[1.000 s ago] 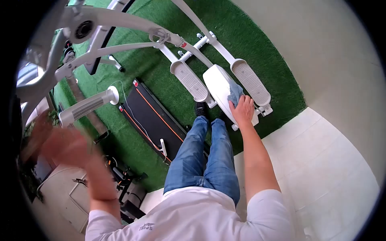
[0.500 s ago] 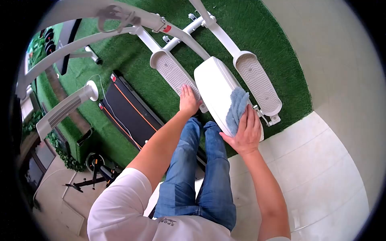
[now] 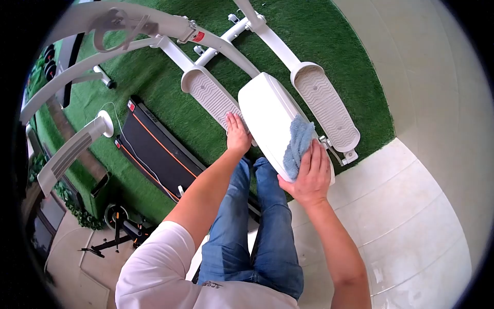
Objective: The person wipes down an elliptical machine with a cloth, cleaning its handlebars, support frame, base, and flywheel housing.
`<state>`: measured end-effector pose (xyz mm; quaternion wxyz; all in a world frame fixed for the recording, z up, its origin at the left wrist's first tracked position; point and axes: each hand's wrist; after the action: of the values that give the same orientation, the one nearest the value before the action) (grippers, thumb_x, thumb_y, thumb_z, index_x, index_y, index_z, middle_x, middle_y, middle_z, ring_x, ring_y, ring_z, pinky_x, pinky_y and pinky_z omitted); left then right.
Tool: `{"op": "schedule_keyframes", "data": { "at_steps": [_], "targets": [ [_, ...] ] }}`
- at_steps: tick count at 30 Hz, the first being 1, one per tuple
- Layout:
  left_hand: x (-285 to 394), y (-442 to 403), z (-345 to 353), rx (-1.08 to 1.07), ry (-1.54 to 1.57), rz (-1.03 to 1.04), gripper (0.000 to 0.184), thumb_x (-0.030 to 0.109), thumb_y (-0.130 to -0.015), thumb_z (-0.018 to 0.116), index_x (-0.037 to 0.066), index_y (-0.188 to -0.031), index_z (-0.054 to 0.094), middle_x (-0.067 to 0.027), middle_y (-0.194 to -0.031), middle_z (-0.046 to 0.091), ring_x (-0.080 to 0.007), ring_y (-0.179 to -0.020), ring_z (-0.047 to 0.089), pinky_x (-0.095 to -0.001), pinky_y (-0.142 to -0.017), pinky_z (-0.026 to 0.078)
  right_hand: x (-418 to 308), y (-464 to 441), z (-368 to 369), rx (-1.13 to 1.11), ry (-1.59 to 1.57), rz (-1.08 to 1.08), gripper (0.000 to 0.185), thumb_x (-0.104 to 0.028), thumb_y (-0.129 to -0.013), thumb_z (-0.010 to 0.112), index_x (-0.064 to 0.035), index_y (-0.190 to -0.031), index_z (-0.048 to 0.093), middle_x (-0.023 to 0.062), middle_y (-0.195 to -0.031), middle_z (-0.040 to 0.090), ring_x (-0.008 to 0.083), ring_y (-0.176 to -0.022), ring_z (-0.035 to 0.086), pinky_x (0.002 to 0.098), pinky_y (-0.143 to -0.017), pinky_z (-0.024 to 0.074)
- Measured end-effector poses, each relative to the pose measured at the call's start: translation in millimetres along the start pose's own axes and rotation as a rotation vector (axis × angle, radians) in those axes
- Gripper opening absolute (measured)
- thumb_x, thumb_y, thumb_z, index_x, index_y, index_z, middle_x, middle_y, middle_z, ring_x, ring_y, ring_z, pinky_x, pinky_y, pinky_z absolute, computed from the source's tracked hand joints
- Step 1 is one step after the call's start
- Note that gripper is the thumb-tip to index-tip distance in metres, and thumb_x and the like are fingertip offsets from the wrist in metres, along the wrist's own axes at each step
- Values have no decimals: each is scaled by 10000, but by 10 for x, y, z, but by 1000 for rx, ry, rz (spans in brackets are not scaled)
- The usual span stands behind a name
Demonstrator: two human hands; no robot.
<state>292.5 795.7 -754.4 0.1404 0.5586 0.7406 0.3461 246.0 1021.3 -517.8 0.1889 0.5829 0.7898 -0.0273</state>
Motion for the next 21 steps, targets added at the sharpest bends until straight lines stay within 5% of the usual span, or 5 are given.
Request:
{"op": "schedule_keyframes", "data": {
  "at_steps": [8,12,13,17,21],
  "targets": [
    [-50,-123,466,69,-34,126,1012,484,-853,577,-169,-1486,133,-377,-1572,31,-484,-1488,-13,-453,-1233,48,-21,9,8,98,96,-70,806,-538,-689,748,11,-1245,552,213,-1372,483,351,-1198,458,544,-997,341],
    [-54,-131,645,12,-63,129,1104,530,-809,621,-164,-1492,100,-365,-1578,28,-458,-1497,-11,-452,-1234,75,140,17,18,151,-212,30,492,-203,-795,648,24,-1223,562,191,-1280,553,352,-1142,498,478,-997,379],
    [-65,-126,640,8,-68,157,1131,545,-783,661,-140,-1502,120,-347,-1586,41,-428,-1505,6,-448,-1232,95,213,94,20,233,-323,119,473,-72,-785,564,44,-1243,533,185,-1230,577,369,-1115,520,471,-993,402],
    [-155,192,-210,-234,47,31,1022,474,-774,722,16,-1541,225,-224,-1624,127,-379,-1506,117,-467,-1201,209,942,299,-152,531,-218,646,401,-138,-872,609,40,-1225,544,197,-1100,616,365,-1009,607,430,-885,481],
    [-699,485,-610,-141,318,-183,772,454,-829,696,-12,-1404,474,-228,-1392,511,-368,-1315,471,-439,-1078,396,1843,480,62,345,-437,1049,339,-200,-912,626,62,-1126,612,153,-963,667,280,-897,634,406,-806,486]
  ]
}}
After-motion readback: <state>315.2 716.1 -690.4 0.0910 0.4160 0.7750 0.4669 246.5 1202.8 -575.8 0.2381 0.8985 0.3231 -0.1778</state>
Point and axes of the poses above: each hand's wrist, its own y-axis away from the middle knuckle, its own z-axis out of the palm, x = y × z
